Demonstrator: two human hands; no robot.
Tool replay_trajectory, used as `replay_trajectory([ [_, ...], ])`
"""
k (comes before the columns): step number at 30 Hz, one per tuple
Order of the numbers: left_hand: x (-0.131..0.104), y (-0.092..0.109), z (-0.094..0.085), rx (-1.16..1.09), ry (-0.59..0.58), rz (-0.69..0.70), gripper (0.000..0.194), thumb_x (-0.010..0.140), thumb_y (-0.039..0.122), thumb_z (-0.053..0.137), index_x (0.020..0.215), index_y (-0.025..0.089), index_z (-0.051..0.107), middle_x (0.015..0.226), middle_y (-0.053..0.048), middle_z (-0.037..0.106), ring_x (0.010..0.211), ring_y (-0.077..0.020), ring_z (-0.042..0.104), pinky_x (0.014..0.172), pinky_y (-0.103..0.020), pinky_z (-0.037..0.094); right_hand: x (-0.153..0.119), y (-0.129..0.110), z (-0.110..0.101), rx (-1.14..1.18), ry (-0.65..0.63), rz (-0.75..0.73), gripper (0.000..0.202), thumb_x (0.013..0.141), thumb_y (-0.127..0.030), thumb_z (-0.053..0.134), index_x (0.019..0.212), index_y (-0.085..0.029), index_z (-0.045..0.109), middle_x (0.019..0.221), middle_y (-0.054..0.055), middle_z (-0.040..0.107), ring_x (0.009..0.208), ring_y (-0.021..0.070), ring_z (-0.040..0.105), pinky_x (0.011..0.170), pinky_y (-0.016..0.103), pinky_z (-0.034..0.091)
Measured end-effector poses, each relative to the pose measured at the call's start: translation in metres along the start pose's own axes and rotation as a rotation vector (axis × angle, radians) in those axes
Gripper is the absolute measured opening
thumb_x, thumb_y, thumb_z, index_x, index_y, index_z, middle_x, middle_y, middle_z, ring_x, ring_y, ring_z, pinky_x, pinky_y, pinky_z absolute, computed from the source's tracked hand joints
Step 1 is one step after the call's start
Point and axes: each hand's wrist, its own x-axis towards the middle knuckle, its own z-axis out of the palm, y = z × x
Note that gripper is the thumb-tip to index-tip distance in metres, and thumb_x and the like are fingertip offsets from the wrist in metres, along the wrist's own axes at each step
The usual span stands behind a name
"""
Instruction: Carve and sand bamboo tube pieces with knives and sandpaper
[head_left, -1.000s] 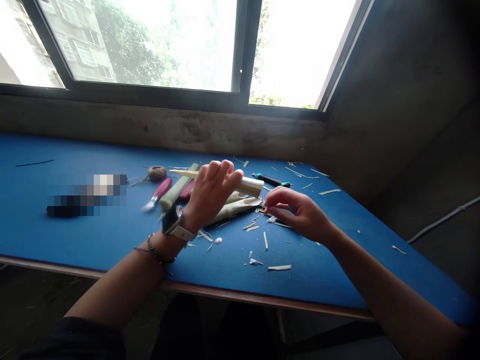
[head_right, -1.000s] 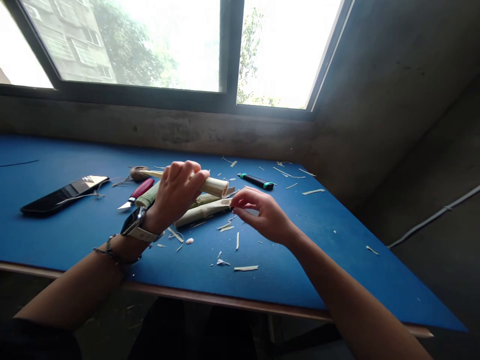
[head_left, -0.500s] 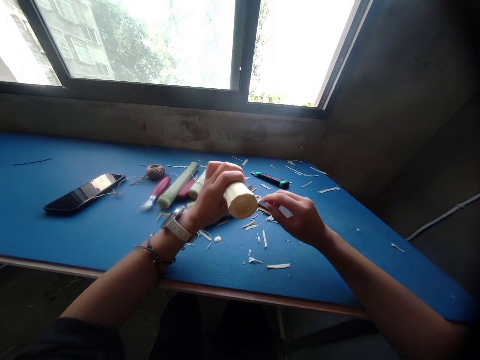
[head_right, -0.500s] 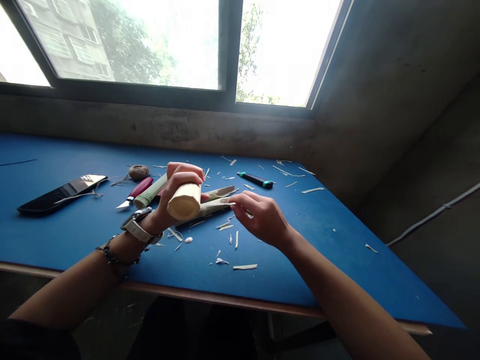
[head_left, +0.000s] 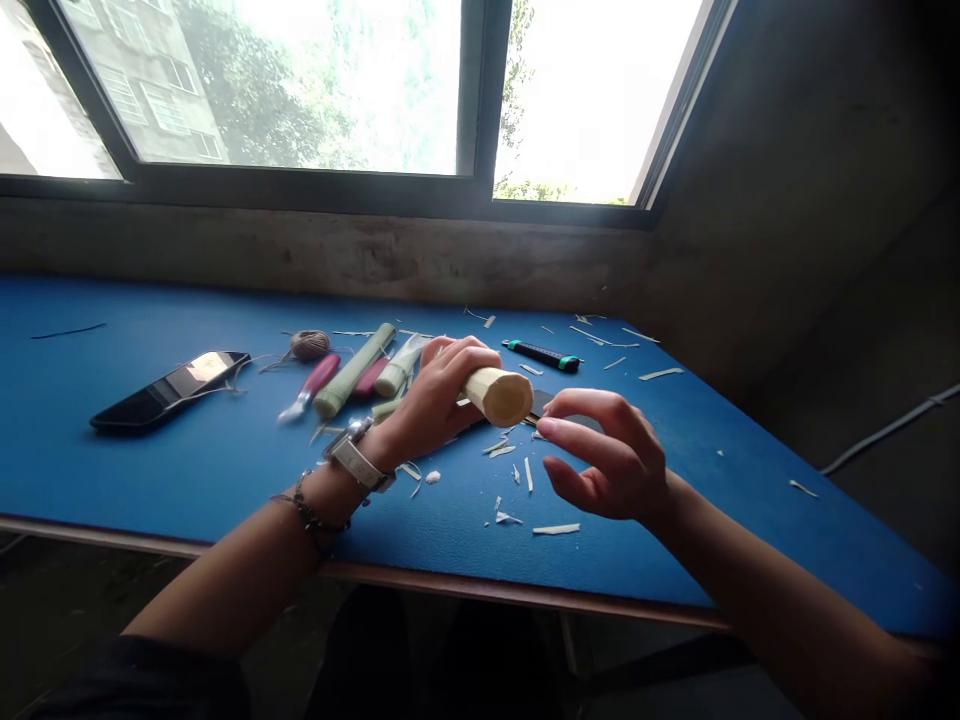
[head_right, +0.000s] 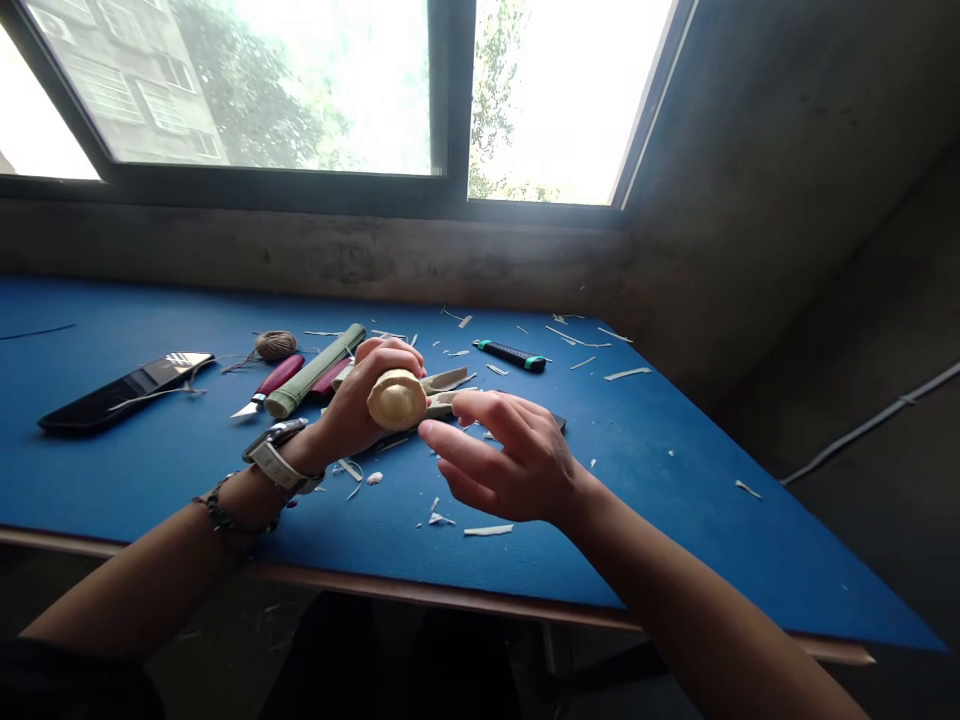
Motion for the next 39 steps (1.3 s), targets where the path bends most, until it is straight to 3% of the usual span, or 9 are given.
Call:
replay_trajectory([
  [6, -0.004, -0.002, 0.001, -0.191, 0.038, -0.041, 0.03, 0.079, 0.03, 0.059, 0.101, 0.019, 0.042, 0.089, -0.002, 0.056, 0.075, -0.0127, 0.053, 0.071, -0.03, 0.043, 0.005, 0.001, 0.002, 0.097, 0.013, 0.057, 0.041, 0.083, -0.025, 0.05, 0.122, -0.027, 0.039, 0.095, 0.005, 0.06, 0.079, 0.0165, 0.06, 0.062, 0.029, 0.052],
  [9, -0.003, -0.002, 0.001, -0.255, 0.114, 0.065, 0.033, 0.079, 0.032, 0.057, 0.103, 0.02, 0.039, 0.09, -0.003, 0.051, 0.077, -0.0132, 0.051, 0.069, -0.03, 0.045, 0.006, 0.002, 0.005, 0.121, 0.07, 0.049, 0.041, 0.083, -0.024, 0.051, 0.122, -0.025, 0.039, 0.092, 0.005, 0.059, 0.078, 0.0163, 0.059, 0.061, 0.029, 0.052],
  [16, -0.002, -0.002, 0.001, -0.064, 0.214, 0.256, 0.038, 0.082, 0.036, 0.055, 0.113, 0.023, 0.036, 0.102, -0.006, 0.047, 0.091, -0.0173, 0.049, 0.078, -0.037, 0.047, 0.005, 0.008, 0.012, 0.134, 0.132, -0.008, 0.042, 0.081, -0.021, 0.053, 0.122, -0.02, 0.041, 0.091, 0.006, 0.057, 0.075, 0.0149, 0.057, 0.058, 0.028, 0.052],
  [25, -0.001, 0.001, 0.001, 0.038, 0.171, 0.218, 0.036, 0.084, 0.034, 0.055, 0.112, 0.022, 0.037, 0.104, -0.007, 0.048, 0.096, -0.018, 0.05, 0.082, -0.038, 0.048, 0.012, -0.005, 0.0, 0.075, 0.15, -0.134, 0.022, 0.082, -0.018, 0.049, 0.103, -0.023, 0.052, 0.083, 0.004, 0.056, 0.07, 0.0131, 0.056, 0.055, 0.026, 0.053],
  [31, 0.0, 0.004, 0.0, 0.164, 0.113, 0.207, 0.03, 0.085, 0.025, 0.054, 0.11, 0.023, 0.037, 0.104, -0.006, 0.05, 0.097, -0.017, 0.05, 0.083, -0.035, 0.047, 0.013, -0.011, -0.004, 0.004, 0.102, -0.167, 0.026, 0.081, -0.018, 0.05, 0.106, -0.026, 0.054, 0.082, 0.003, 0.057, 0.07, 0.0138, 0.057, 0.057, 0.027, 0.051],
  [36, -0.001, 0.001, -0.002, 0.353, 0.117, 0.286, 0.032, 0.083, 0.024, 0.058, 0.11, 0.023, 0.041, 0.102, -0.005, 0.049, 0.094, -0.0165, 0.047, 0.08, -0.031, 0.046, 0.019, -0.014, -0.003, -0.146, -0.018, -0.085, 0.017, 0.081, -0.019, 0.051, 0.096, -0.023, 0.059, 0.073, 0.001, 0.06, 0.06, 0.0116, 0.055, 0.054, 0.026, 0.047],
  [39, -0.002, -0.003, -0.004, 0.599, 0.123, 0.406, 0.031, 0.082, 0.022, 0.059, 0.11, 0.027, 0.047, 0.102, -0.004, 0.047, 0.095, -0.0168, 0.043, 0.082, -0.03, 0.042, 0.018, -0.014, 0.0, -0.172, -0.16, 0.065, 0.012, 0.08, -0.026, 0.056, 0.084, -0.016, 0.061, 0.074, 0.004, 0.064, 0.061, 0.014, 0.058, 0.054, 0.027, 0.046],
])
